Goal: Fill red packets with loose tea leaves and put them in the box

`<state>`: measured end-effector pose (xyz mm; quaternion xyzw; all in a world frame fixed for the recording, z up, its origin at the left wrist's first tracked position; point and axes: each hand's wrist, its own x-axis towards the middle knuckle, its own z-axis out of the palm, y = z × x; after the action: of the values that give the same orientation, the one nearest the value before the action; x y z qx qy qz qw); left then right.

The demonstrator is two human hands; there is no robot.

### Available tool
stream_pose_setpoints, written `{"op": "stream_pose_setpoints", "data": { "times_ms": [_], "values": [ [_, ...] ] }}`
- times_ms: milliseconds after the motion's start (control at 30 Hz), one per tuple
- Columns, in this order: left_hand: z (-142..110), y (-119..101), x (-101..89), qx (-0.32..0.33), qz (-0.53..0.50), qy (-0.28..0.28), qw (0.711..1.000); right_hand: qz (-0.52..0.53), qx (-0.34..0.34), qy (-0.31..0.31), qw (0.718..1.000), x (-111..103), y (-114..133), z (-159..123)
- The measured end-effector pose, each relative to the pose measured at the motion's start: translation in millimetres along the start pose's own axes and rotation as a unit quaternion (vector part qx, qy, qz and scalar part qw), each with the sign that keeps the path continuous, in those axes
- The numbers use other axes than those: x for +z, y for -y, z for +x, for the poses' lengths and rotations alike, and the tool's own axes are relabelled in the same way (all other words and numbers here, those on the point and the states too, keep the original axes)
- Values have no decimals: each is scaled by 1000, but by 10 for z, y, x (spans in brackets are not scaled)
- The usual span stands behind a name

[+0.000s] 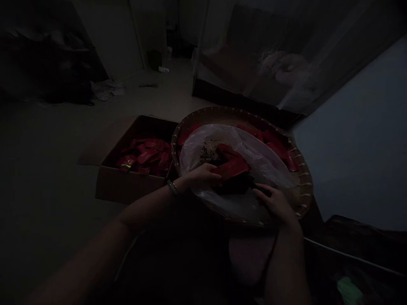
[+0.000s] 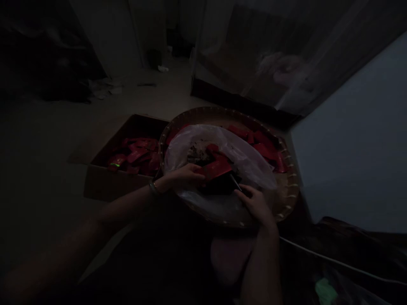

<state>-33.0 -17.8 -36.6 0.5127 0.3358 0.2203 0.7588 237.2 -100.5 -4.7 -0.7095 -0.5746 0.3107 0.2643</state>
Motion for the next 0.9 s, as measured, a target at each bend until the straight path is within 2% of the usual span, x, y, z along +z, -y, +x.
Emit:
{"op": "stream_pose_setpoints", "data": {
  "times_ms": [100, 233, 333, 467, 600, 900],
  "values": [
    [-27, -21, 60, 1, 23, -7, 1000, 44, 44, -40, 997, -9, -29, 20],
    [-54, -32, 158, 23, 28, -3, 999, 84, 68, -41, 993, 19, -43, 29],
    [-36, 15, 200, 34, 49, 18, 998, 69, 55, -51, 995, 51, 4, 27],
    [-6, 96, 219, 39, 130, 25, 990, 60, 23, -87, 994, 93, 81, 21],
    [-32, 84, 224, 42, 175, 49, 982, 58, 14, -105, 993, 109, 61, 32],
    [-34, 77, 196, 24, 170, 63, 983, 49, 5, -138, 989, 182, 35, 56]
  ]
}}
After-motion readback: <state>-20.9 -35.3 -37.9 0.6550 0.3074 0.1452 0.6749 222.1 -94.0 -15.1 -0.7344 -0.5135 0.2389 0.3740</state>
